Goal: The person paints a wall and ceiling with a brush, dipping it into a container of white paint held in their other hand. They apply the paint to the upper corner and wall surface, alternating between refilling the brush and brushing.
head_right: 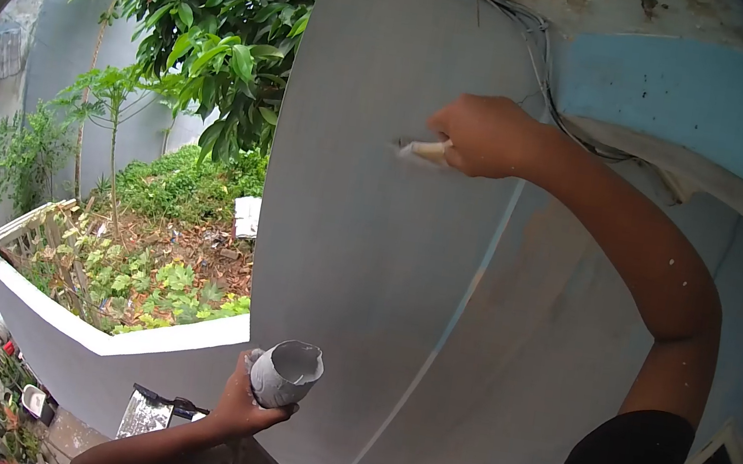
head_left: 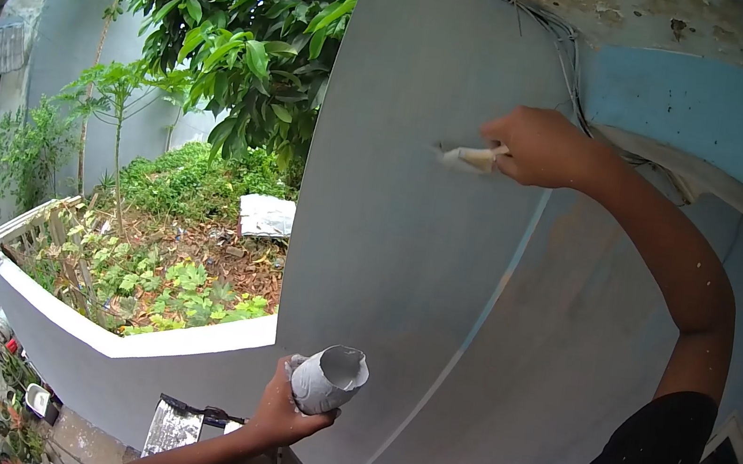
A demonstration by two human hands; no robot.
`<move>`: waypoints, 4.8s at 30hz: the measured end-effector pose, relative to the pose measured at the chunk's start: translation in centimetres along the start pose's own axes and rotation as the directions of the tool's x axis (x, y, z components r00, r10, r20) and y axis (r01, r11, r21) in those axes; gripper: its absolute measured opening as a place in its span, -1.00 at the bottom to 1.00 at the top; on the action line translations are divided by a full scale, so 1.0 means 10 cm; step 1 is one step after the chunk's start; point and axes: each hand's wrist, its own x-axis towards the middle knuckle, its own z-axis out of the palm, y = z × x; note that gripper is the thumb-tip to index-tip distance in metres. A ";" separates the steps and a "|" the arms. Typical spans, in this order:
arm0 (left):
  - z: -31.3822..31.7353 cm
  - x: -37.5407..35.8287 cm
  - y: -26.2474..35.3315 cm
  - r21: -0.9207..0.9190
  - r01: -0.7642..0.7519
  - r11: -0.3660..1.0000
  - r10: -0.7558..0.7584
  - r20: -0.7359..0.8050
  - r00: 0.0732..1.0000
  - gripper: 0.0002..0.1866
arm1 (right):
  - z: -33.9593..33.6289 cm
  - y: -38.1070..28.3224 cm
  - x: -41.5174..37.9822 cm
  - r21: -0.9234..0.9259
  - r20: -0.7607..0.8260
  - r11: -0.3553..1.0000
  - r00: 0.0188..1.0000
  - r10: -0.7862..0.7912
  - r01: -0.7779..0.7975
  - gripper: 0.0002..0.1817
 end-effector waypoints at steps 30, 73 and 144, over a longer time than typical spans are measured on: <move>0.06 0.00 -0.04 -0.035 0.031 0.999 -0.033 -0.034 0.999 -0.05 | 1.32 -0.69 -1.03 0.997 0.011 0.063 0.953 0.304 -0.031 -0.83; -0.01 0.04 -0.13 -0.066 0.097 0.993 -0.101 -0.065 0.993 -0.04 | 1.47 -2.56 -1.63 0.610 -0.733 -0.772 0.497 -0.465 0.179 -0.38; 0.01 0.04 -0.05 -0.117 0.050 0.992 -0.083 -0.302 0.950 0.03 | 1.02 -1.63 -0.65 0.795 -0.265 0.519 0.949 -0.169 0.314 -0.81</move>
